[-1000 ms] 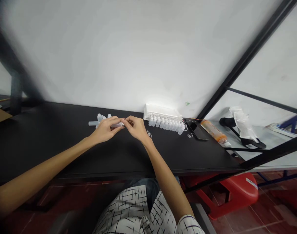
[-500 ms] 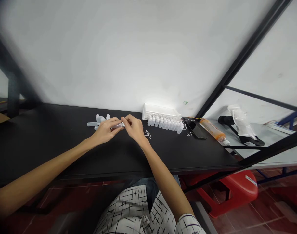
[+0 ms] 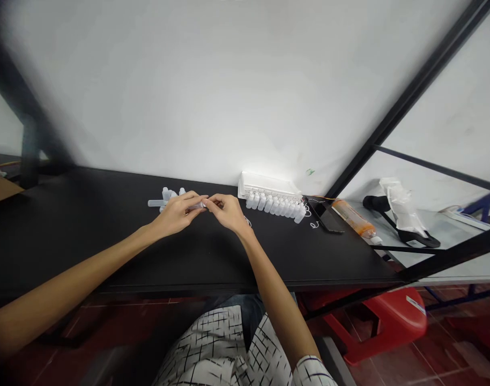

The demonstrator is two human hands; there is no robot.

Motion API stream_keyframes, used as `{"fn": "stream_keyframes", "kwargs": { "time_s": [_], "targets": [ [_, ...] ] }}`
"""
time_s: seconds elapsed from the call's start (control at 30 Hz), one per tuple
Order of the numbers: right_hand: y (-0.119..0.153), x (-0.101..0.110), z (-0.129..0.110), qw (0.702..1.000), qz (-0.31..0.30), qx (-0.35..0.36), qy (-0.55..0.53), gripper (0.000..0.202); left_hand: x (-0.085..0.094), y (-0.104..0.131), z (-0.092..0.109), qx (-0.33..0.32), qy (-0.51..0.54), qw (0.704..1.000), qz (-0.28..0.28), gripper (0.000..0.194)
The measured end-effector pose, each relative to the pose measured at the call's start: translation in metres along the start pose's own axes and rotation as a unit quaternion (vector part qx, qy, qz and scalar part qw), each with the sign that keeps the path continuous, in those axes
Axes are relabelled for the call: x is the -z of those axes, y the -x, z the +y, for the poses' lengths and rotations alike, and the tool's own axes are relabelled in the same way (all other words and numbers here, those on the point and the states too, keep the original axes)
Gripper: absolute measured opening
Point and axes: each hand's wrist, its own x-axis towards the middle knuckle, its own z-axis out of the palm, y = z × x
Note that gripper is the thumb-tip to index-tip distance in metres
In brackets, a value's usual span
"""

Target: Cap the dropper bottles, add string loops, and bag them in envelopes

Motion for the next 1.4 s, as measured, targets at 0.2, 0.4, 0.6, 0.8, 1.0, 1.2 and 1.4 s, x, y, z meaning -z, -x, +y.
{"fn": "stream_keyframes", "kwargs": {
  "time_s": [0.2,0.4,0.6,0.8,1.0,1.2,1.4],
  "targets": [
    [0.0004,-0.005,0.0027,0.993,0.027,0.004,0.118,0.063,-0.0043,0.0007,0.002,-0.008,0.005,0.999,-0.036,0.017],
    [0.0007,-0.0008,0.0008,0.999,0.017,-0.002,-0.036,0.04,0.0006,-0.0017,-0.0029,0.001,-0.001,1.0,-0.013,0.023],
    [0.0001,0.0018,0.0021,0.995,-0.004,-0.014,-0.101,0.036,0.0023,-0.0013,-0.0076,0.001,-0.002,1.0,0.003,0.029],
    [0.0006,-0.0034,0.0031,0.999,-0.002,-0.006,0.042,0.039,-0.0001,0.0018,-0.0056,-0.029,-0.016,0.999,-0.017,0.023],
    [0.0011,-0.0056,-0.0024,0.991,0.018,0.009,0.13,0.042,0.0018,-0.0022,-0.0042,-0.029,-0.011,1.0,0.0,0.02],
    [0.0013,-0.0044,-0.0025,0.992,0.026,0.029,0.122,0.032,0.0014,-0.0036,-0.0003,-0.023,0.008,1.0,0.012,0.018],
    [0.0018,-0.0027,-0.0014,0.989,0.022,0.034,0.141,0.04,0.0029,-0.0036,0.0009,-0.023,0.016,1.0,-0.004,0.014]
  ]
}}
